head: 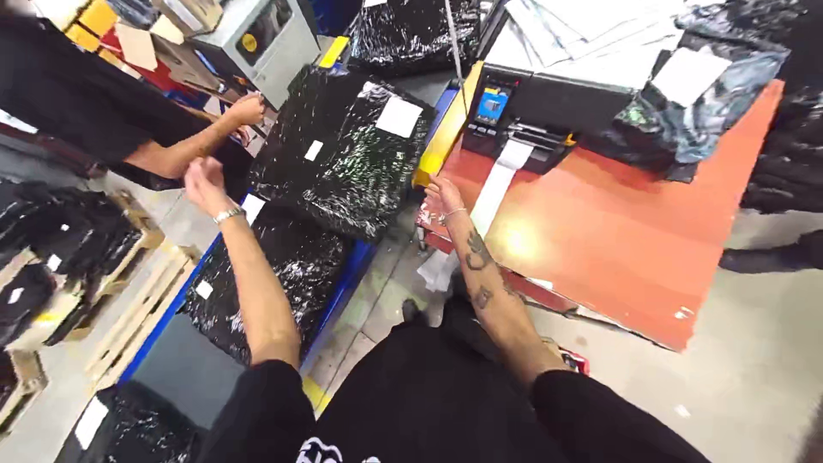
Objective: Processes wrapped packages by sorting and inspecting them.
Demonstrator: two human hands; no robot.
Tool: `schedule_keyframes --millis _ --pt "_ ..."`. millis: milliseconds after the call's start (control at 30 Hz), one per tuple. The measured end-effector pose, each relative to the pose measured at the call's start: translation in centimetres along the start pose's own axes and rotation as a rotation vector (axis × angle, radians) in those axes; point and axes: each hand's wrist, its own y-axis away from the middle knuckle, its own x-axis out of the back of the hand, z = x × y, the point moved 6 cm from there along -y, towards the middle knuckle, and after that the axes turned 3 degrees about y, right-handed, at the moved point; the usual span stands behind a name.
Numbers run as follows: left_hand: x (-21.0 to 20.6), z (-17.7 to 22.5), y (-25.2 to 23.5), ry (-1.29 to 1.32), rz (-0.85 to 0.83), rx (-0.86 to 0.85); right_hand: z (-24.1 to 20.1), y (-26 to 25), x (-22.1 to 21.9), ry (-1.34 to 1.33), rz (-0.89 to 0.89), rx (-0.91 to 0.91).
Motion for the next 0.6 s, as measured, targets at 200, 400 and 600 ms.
schedule_keyframes --millis 200,400,600 --pt "-9.8 -9.7 32.4 -0.104 -0.787 0.637 7.8 4.8 13.3 0.052 0.021 -0.166" --pt "-16.7 -11.0 49.9 -0.514 -2.069 0.456 9.8 8.0 26.1 -0.19 0.375 -0.246" --pt "-26.8 -9.6 40.0 -1.276 -1.852 -0.055 -0.1 3.2 24.8 -0.03 0.277 0.008"
